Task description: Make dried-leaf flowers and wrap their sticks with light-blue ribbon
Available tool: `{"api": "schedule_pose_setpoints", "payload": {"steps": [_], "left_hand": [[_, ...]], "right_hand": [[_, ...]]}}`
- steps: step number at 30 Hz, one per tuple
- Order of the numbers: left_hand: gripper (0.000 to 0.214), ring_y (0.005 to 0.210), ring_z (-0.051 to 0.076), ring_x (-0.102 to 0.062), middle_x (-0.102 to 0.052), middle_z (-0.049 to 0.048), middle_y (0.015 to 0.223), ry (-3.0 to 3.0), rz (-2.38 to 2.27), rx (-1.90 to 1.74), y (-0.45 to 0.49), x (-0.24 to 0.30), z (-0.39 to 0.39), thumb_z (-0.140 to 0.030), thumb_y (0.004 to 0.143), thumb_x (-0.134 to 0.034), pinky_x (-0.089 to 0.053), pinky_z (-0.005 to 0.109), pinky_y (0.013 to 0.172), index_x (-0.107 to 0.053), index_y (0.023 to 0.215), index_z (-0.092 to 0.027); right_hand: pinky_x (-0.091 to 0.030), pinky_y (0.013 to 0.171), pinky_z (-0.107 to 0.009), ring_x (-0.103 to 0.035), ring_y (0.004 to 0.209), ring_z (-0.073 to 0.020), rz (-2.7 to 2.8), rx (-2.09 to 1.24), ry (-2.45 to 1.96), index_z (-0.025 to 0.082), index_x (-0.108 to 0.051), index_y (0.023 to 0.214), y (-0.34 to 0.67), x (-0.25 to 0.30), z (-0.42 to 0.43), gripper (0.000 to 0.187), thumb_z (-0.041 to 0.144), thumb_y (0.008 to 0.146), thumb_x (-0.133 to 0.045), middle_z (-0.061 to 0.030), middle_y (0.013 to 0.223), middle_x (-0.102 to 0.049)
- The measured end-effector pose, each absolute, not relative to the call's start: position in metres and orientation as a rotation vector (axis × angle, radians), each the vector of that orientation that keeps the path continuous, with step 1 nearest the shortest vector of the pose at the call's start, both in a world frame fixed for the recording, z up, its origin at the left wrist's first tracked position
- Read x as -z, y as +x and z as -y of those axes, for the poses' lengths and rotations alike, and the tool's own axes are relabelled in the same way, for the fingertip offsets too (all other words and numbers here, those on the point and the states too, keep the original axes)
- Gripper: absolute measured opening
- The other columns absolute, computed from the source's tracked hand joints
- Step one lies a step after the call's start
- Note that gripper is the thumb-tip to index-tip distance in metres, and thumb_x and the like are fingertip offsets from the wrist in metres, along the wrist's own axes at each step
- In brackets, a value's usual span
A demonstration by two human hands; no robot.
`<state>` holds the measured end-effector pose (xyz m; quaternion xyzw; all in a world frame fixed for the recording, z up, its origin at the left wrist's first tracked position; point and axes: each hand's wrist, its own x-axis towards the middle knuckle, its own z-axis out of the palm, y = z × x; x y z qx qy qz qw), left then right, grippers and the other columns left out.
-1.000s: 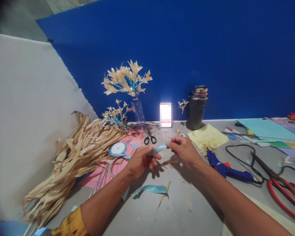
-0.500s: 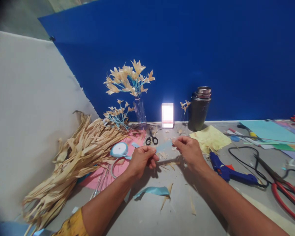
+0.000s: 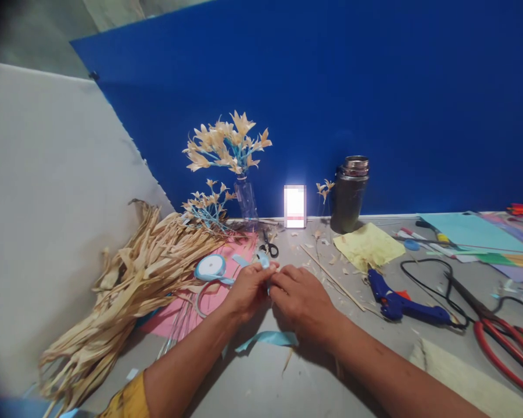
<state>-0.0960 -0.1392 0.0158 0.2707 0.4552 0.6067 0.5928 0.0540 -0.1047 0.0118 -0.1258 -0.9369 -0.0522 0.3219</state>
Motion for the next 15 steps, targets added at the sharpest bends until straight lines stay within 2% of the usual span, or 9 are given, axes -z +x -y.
{"api": "schedule_pose_setpoints", "payload": {"steps": [2, 6, 8, 10, 12, 13, 15], "left_hand": [[0.039, 0.051, 0.008, -0.05, -0.06, -0.0007, 0.064, 0.652, -1.14, -1.432, -0.098, -0.014, 0.138, -0.03, 0.058, -0.088, -0.032, 0.02, 0.047, -0.068, 0.086, -0.012], [0.031, 0.054, 0.012, -0.056, -0.064, 0.0024, 0.066, 0.745, -1.255, -1.406, -0.099, -0.018, 0.139, -0.032, 0.066, -0.079, -0.039, 0.023, 0.05, -0.07, 0.087, -0.011], [0.026, 0.053, 0.012, -0.057, -0.065, 0.0029, 0.064, 0.822, -1.257, -1.363, -0.097, -0.021, 0.141, -0.031, 0.067, -0.077, -0.041, 0.024, 0.051, -0.069, 0.082, -0.012], [0.024, 0.049, 0.013, -0.058, -0.066, 0.0039, 0.062, 0.888, -1.208, -1.261, -0.095, -0.023, 0.144, -0.033, 0.068, -0.076, -0.043, 0.025, 0.05, -0.067, 0.078, -0.013], [0.024, 0.047, 0.014, -0.059, -0.067, 0.0055, 0.062, 0.934, -1.149, -1.139, -0.092, -0.023, 0.148, -0.035, 0.07, -0.073, -0.043, 0.025, 0.048, -0.065, 0.077, -0.014], [0.023, 0.046, 0.014, -0.059, -0.067, 0.0057, 0.061, 0.954, -1.132, -1.085, -0.09, -0.024, 0.149, -0.035, 0.071, -0.072, -0.043, 0.025, 0.047, -0.065, 0.076, -0.014], [0.02, 0.042, 0.012, -0.056, -0.065, 0.0046, 0.056, 0.98, -1.127, -1.013, -0.088, -0.025, 0.151, -0.033, 0.071, -0.07, -0.042, 0.024, 0.046, -0.065, 0.073, -0.014]], "right_hand": [[-0.045, 0.08, -0.039, -0.056, 0.094, -0.0254, 2.476, 0.158, -0.333, 0.016, -0.067, 0.09, 0.055, -0.012, 0.107, 0.013, 0.012, 0.093, -0.055, -0.0108, 0.098, -0.071], [-0.044, 0.077, -0.038, -0.058, 0.087, -0.0238, 2.423, -0.038, -0.294, 0.019, -0.067, 0.088, 0.06, -0.017, 0.105, 0.011, 0.026, 0.093, -0.061, -0.0072, 0.09, -0.072], [-0.045, 0.074, -0.035, -0.059, 0.082, -0.0217, 2.288, -0.26, -0.426, 0.02, -0.067, 0.085, 0.061, -0.019, 0.101, 0.017, 0.034, 0.093, -0.062, -0.0058, 0.085, -0.071], [-0.046, 0.07, -0.033, -0.061, 0.082, -0.0212, 2.075, -0.52, -0.699, 0.02, -0.068, 0.092, 0.062, -0.02, 0.094, 0.017, 0.036, 0.09, -0.062, -0.0066, 0.089, -0.071], [-0.047, 0.065, -0.031, -0.064, 0.082, -0.0218, 1.927, -0.875, -0.895, 0.018, -0.068, 0.1, 0.062, -0.02, 0.086, 0.026, 0.038, 0.083, -0.066, -0.0078, 0.093, -0.071], [-0.047, 0.061, -0.03, -0.064, 0.078, -0.0211, 1.895, -1.084, -0.922, 0.018, -0.069, 0.098, 0.062, -0.019, 0.083, 0.029, 0.04, 0.08, -0.068, -0.0073, 0.089, -0.071], [-0.043, 0.054, -0.027, -0.06, 0.064, -0.0172, 1.854, -1.414, -0.899, 0.017, -0.068, 0.081, 0.06, -0.017, 0.08, 0.025, 0.042, 0.076, -0.069, -0.003, 0.071, -0.067]]}}
